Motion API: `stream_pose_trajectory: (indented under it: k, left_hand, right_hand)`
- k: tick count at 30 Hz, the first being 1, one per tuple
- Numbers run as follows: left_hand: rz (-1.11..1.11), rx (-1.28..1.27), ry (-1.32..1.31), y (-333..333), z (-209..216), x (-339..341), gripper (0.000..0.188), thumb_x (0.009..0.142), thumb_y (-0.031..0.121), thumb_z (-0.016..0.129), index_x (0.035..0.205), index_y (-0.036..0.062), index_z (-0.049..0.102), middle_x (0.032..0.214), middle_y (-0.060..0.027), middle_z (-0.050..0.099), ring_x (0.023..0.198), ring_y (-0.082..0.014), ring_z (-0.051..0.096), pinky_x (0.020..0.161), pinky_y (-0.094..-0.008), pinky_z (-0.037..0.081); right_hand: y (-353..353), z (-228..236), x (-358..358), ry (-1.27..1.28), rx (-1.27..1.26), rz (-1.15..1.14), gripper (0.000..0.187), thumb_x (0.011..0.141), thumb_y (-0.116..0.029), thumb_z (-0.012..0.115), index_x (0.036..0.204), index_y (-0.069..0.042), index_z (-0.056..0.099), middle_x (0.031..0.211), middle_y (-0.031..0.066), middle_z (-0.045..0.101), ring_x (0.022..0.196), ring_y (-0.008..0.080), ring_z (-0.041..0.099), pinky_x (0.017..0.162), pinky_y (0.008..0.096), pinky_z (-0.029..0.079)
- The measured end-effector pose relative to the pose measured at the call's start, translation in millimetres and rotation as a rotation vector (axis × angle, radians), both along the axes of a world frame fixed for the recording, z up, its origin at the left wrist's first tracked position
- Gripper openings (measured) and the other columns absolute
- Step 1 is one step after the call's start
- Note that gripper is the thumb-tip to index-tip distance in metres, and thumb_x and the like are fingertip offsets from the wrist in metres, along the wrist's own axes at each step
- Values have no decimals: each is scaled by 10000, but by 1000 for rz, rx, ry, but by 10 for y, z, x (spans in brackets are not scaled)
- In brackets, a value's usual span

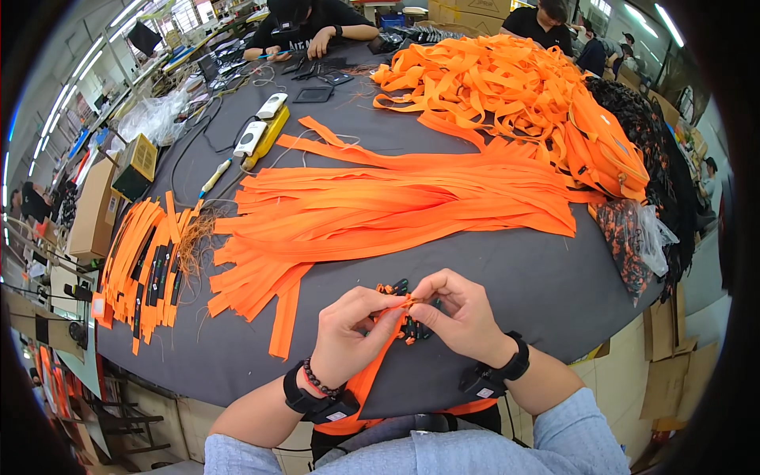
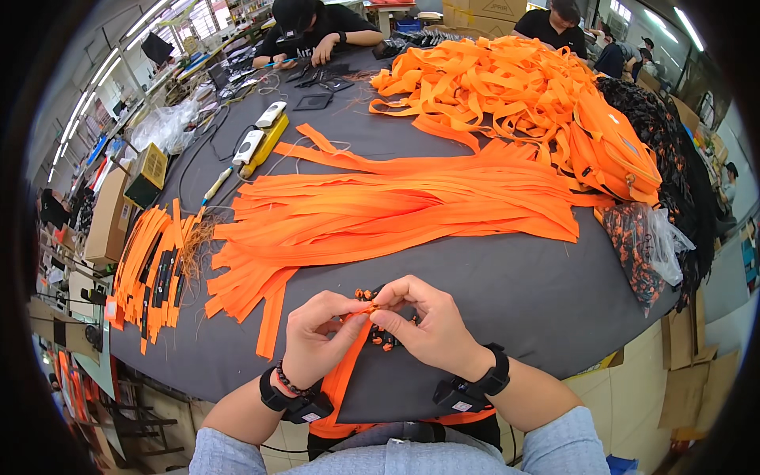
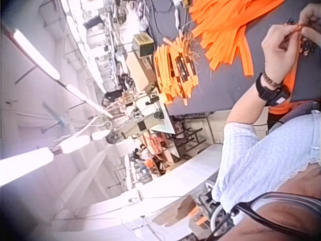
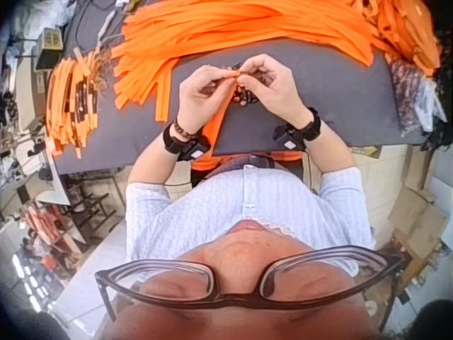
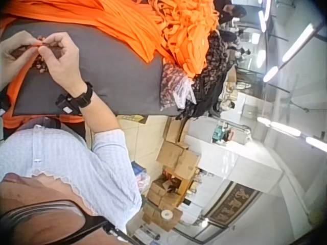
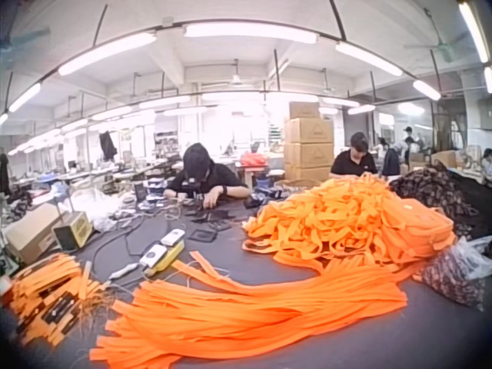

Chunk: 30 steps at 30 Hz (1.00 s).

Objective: The recorder is attaching plastic breakaway clips and components to orange fabric straps at a workshop table.

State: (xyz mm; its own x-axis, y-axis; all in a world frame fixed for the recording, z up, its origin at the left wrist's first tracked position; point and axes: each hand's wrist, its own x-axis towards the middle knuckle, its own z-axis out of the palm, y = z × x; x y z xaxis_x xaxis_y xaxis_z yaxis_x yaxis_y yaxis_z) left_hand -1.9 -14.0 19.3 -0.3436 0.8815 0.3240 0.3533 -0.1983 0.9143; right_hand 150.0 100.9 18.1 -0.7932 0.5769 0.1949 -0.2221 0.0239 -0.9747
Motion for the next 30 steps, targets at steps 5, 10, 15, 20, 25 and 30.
stream_pose_trajectory:
  k: [5,10,15,20,25,30]
  left_hand:
    - [2,4,32,-15,2,0,193,832,-17,684,1019,30,695,918,-68,642,786,-86,623,596,-181,509]
    - [-118,-29,-317,-15,-28,-21,173,864,0,665,1037,-4,674,964,-76,636,860,-108,614,702,-220,505]
    - [-218,21,-536,-1,-39,-81,149,900,9,619,1044,-7,651,993,-83,631,915,-133,596,829,-272,487]
    - [-397,46,-1010,-32,-149,-139,163,934,57,581,1089,22,618,999,-76,623,920,-145,605,852,-294,503]
    - [-584,102,-1318,-1,-80,-222,168,965,114,534,1111,49,587,962,-76,625,924,-198,615,858,-341,504]
    - [-483,-110,-1133,-34,16,-155,118,932,103,579,1017,25,606,1002,-77,619,901,-196,626,842,-331,511]
  right_hand:
    - [27,-22,9,-37,292,-60,190,864,-78,691,1020,-3,613,920,67,646,820,126,618,728,254,506]
    - [24,6,7,39,105,-39,186,881,-91,676,1036,1,630,912,70,662,751,128,636,694,248,526]
    - [52,79,21,-54,-303,170,258,907,-96,648,1140,-10,578,928,61,655,774,120,636,686,242,531]
    - [2,37,-32,176,-556,221,183,957,-123,573,1116,-41,537,956,46,628,889,100,606,787,257,504]
    - [137,0,14,326,-679,380,120,980,-150,537,1035,-43,534,925,12,592,846,71,561,805,250,463]
    - [-19,45,44,91,-283,269,133,963,-129,569,1020,-15,531,876,5,575,793,52,535,736,217,457]
